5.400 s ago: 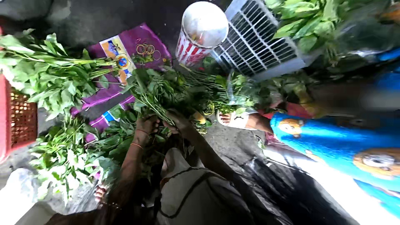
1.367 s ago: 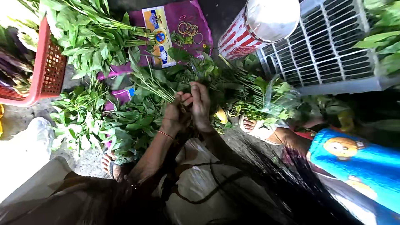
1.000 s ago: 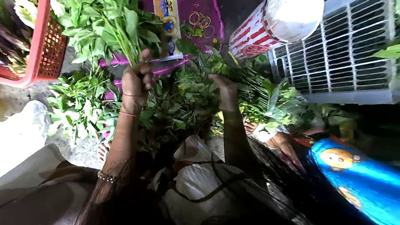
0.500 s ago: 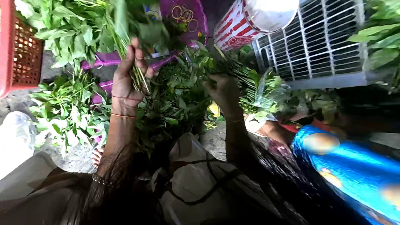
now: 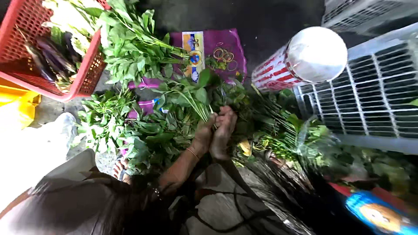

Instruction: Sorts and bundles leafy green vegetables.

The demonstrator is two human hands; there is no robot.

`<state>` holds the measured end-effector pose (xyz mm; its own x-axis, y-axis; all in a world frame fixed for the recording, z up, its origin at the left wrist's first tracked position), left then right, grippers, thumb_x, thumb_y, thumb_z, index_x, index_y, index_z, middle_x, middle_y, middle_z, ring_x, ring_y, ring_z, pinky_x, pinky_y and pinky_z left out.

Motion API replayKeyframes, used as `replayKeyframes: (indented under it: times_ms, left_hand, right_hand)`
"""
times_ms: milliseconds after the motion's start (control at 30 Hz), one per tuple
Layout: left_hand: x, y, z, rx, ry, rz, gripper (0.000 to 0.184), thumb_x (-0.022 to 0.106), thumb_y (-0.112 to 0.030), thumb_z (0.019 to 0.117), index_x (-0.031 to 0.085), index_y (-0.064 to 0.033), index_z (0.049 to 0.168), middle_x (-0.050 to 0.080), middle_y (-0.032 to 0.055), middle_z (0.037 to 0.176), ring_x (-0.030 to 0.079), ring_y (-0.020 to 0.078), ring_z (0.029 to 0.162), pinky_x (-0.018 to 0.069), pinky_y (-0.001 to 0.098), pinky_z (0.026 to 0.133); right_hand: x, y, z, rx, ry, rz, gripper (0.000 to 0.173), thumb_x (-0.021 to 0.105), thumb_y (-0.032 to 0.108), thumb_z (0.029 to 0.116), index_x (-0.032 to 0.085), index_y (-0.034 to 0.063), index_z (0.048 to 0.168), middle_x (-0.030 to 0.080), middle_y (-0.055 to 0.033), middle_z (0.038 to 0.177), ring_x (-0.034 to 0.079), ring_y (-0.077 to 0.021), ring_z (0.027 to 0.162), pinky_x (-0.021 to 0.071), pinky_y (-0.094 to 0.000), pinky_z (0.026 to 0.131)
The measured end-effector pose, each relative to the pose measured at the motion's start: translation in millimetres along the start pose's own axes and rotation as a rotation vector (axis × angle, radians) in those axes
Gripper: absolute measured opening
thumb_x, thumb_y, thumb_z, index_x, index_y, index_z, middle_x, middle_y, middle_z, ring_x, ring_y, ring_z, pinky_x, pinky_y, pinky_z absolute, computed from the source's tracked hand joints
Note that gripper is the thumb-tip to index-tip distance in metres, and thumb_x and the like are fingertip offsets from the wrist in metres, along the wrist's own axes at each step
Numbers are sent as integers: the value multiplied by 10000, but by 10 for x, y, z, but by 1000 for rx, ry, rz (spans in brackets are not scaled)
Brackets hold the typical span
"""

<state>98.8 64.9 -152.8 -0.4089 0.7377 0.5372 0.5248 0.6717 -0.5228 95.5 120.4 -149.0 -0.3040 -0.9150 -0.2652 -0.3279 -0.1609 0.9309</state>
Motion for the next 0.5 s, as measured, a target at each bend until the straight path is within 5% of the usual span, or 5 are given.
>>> replayKeyframes:
  times_ms: [100,200,367,500]
  left_hand:
    - [-51,-148,-2,43,77,265,283,340,-214,1130,537,-25,1202,640,35,850,624,91,723,544,270,698]
    - [-132,-445,22,172,158,523,308,342,-137,1118,528,63,1261,653,35,799,549,42,581,481,207,564]
    - [14,-759,-16,336,176,694,323,436,-191,1091,594,-57,1340,509,-34,714,437,36,551,402,214,515]
    - [208,-1010,-133,506,212,880,374,426,-303,1090,629,-12,1208,510,-36,681,463,58,556,439,259,542]
  right_hand:
    - [-85,-101,43,8,29,25,501,275,365,1107,495,42,1422,603,-75,1178,607,-87,906,522,-264,777]
    - [-319,63,149,-176,99,24,385,476,179,1053,506,-28,1376,600,-136,1277,662,-140,967,589,-309,784]
    - [-500,696,336,-487,126,-25,408,641,174,994,548,-2,1350,670,-46,1002,648,-69,730,581,-256,633]
    - [-317,1204,381,-369,128,-81,455,703,210,973,544,26,1358,668,-108,921,642,-171,662,571,-353,582]
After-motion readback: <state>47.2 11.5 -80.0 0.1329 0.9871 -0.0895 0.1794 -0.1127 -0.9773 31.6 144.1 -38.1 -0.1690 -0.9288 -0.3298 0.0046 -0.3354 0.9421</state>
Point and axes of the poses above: each hand's wrist, its own z-axis towards the middle knuckle, its own x-axis out of the palm, y = z × x, the point moved 1 cm from there along z, towards the middle knuckle
